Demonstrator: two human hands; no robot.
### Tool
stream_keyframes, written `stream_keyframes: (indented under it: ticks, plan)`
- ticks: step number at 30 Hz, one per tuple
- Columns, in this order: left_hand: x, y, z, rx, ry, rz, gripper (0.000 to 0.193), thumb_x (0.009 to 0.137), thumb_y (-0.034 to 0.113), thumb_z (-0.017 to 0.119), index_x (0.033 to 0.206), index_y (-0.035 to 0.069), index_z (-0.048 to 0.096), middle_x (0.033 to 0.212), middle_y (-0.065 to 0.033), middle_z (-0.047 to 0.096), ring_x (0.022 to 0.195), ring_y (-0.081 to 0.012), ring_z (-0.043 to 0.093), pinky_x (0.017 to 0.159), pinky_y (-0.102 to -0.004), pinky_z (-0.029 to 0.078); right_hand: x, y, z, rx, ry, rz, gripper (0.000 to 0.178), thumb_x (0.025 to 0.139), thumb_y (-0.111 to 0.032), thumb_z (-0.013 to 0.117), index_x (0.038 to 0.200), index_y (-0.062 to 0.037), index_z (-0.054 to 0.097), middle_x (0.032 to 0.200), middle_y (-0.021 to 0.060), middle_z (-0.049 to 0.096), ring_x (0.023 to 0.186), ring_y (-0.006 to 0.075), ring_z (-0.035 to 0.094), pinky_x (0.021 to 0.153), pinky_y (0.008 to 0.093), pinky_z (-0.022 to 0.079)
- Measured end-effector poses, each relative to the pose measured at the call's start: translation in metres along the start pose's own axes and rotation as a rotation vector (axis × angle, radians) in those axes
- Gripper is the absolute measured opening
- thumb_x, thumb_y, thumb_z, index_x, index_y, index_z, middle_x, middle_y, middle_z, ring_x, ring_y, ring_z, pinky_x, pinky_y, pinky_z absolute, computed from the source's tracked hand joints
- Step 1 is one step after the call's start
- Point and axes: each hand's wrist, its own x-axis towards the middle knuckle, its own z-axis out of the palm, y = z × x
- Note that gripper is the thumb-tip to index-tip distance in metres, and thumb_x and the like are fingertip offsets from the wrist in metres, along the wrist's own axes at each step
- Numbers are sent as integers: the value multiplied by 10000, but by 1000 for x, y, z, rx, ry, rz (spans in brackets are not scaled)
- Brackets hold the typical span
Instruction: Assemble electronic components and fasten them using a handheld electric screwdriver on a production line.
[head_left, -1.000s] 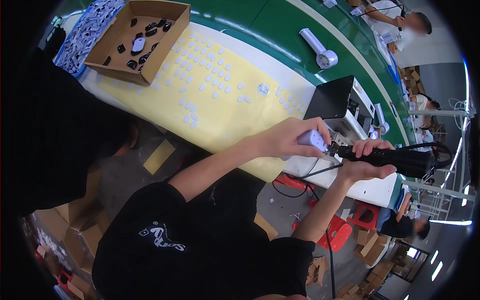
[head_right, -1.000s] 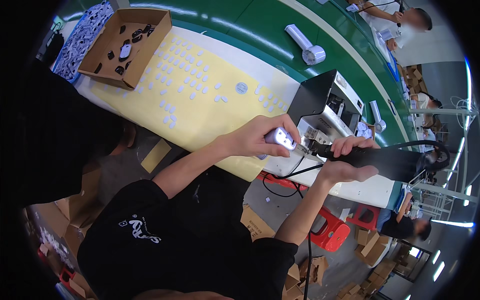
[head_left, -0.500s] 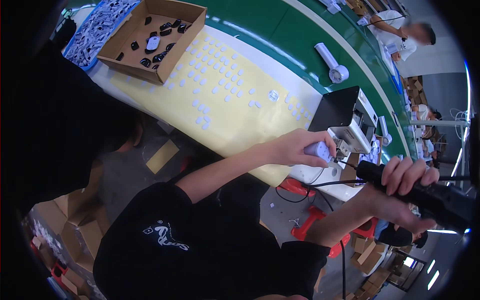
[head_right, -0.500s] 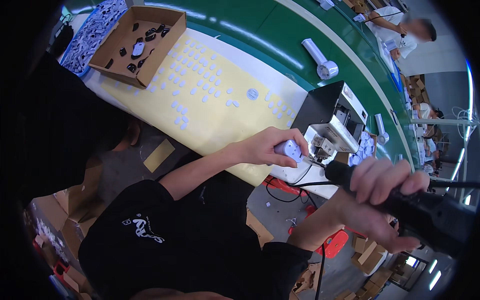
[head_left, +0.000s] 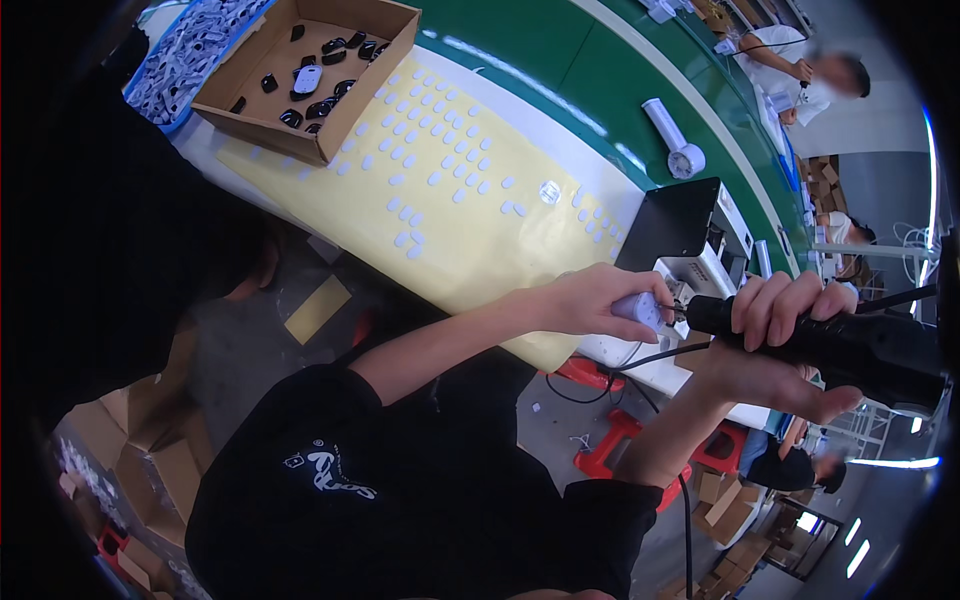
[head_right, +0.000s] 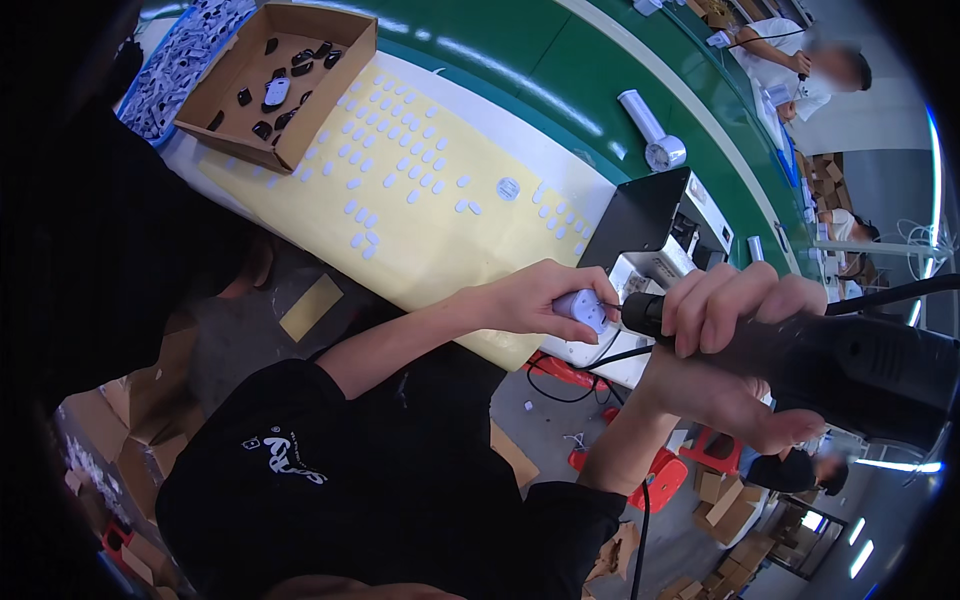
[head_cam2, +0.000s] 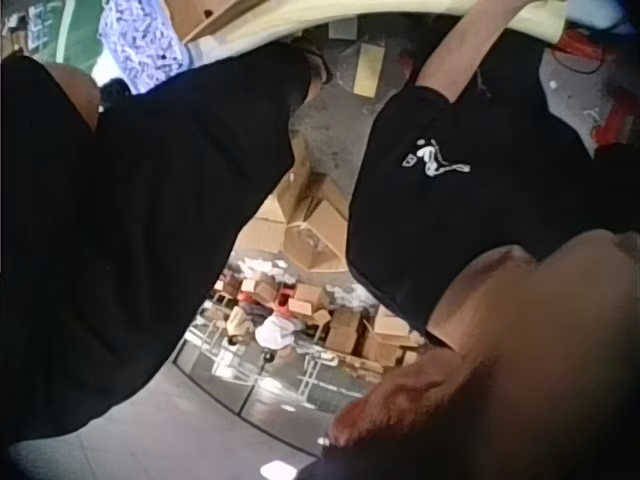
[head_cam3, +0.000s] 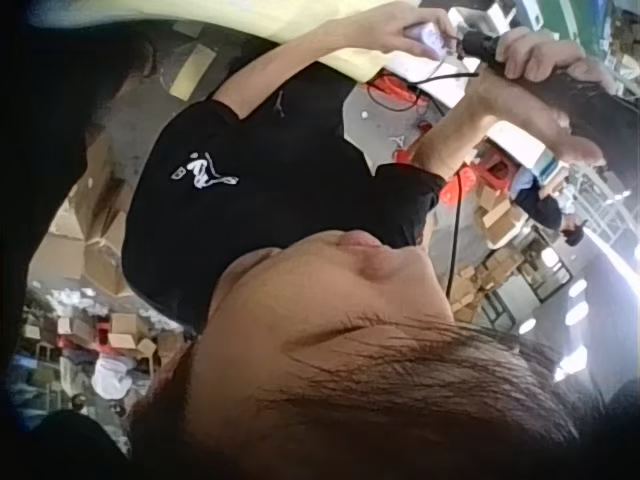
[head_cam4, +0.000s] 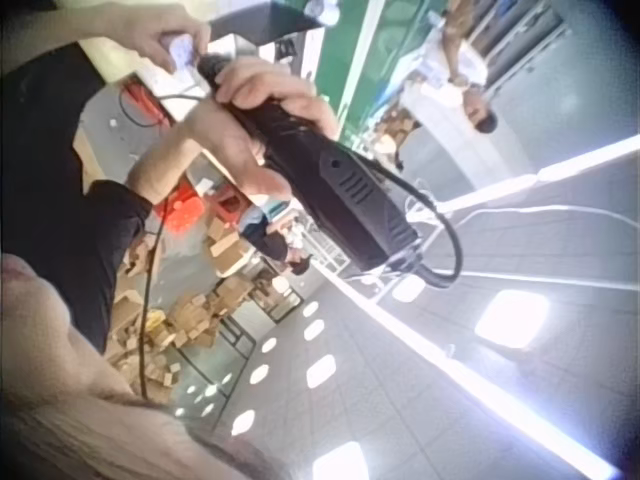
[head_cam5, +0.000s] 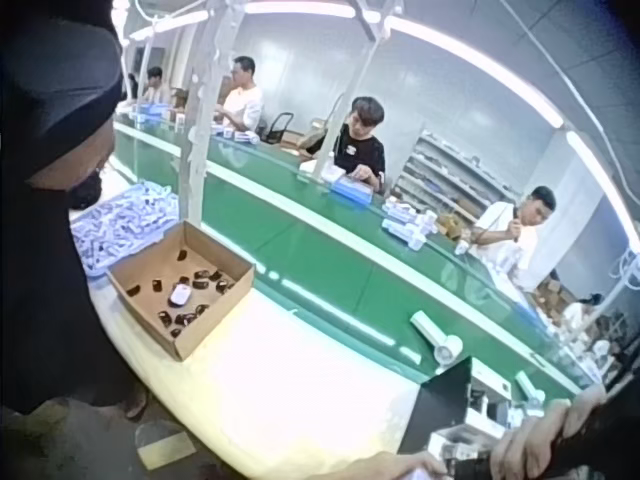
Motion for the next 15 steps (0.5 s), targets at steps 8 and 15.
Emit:
stream_keyframes:
  ticks: [8,15]
  plan:
    - [0,-2,1,10,3,44,364,756,237,727,997,64,517,922,-30,627,814,-160,611,722,-266,461,-2,5,-3,57,-32,-16,792,698,-820,376,845,-42,349,545,24,346,368,92,314,330,224,289]
    - [0,-1,1,49,-17,9,382,743,232,739,1007,71,515,873,-36,619,794,-157,603,695,-272,452,-1,7,-4,87,-96,-28,770,709,-805,388,848,-48,354,544,24,353,374,91,334,337,220,304]
